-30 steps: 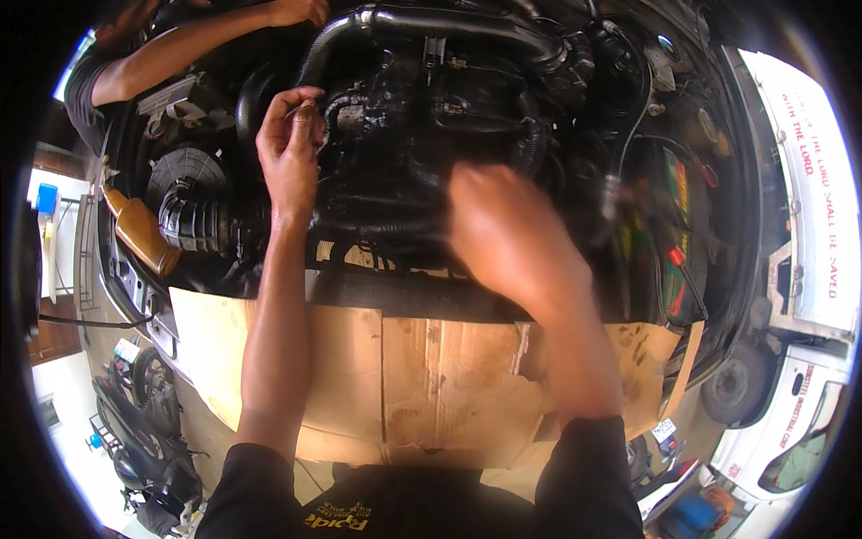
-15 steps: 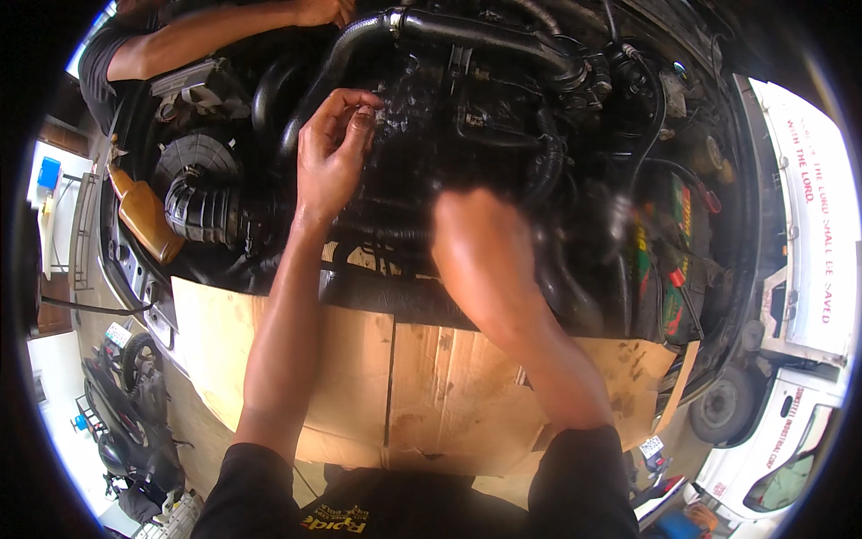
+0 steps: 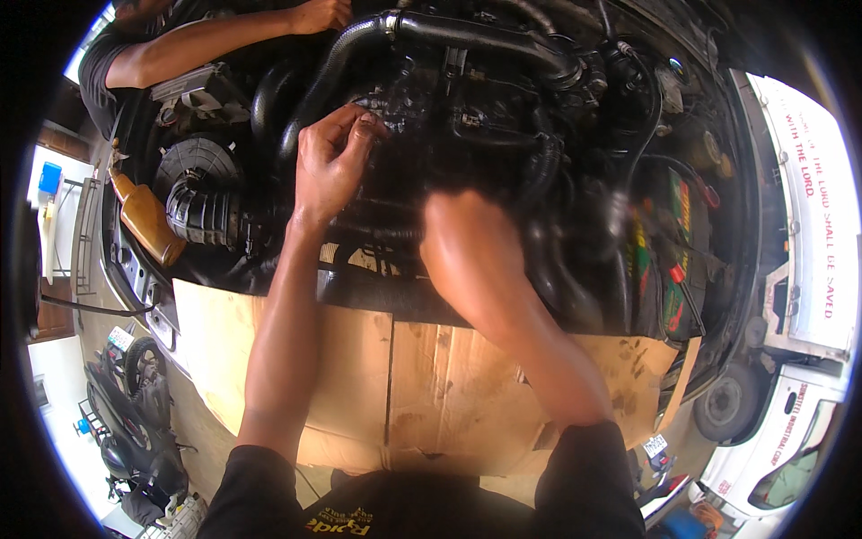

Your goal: The person works on a car engine with the hood open, using a screwdriver to adjust components and placing a cardboard sheet over the engine bay. A coworker assists nearby. The person retrieves cardboard from the floor and positions it over the engine before resuming adjustments.

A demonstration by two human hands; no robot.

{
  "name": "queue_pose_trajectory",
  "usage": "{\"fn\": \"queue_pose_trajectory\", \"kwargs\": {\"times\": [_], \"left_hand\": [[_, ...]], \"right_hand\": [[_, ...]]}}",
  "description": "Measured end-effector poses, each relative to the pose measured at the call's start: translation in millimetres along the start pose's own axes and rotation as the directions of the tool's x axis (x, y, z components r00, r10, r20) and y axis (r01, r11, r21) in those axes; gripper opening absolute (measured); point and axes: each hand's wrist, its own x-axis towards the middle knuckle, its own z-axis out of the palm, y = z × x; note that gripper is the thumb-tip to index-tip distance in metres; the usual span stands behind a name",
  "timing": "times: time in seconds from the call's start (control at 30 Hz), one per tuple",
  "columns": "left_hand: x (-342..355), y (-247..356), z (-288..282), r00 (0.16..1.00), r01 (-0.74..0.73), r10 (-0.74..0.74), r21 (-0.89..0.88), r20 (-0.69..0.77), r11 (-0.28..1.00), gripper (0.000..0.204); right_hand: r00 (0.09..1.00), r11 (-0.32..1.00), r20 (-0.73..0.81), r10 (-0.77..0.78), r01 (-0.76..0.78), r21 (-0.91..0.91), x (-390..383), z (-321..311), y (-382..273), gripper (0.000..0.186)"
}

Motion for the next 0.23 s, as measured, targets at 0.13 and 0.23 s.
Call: {"fn": "queue_pose_trajectory", "kwargs": {"times": [0.13, 0.23], "left_hand": [[2, 3, 4, 1.000, -0.004, 0.004, -0.005, 0.010, 1.000, 0.025], [0, -2, 2, 0.999, 0.028, -0.028, 0.013, 0.025, 1.000, 0.026]], "right_hand": [[0.992, 1.000, -0.130, -0.009, 0.010, 0.005, 15, 18, 16, 0.007], [0.994, 0.998, -0.099, -0.047, 0.043, -0.041, 4, 15, 10, 0.010]]}}
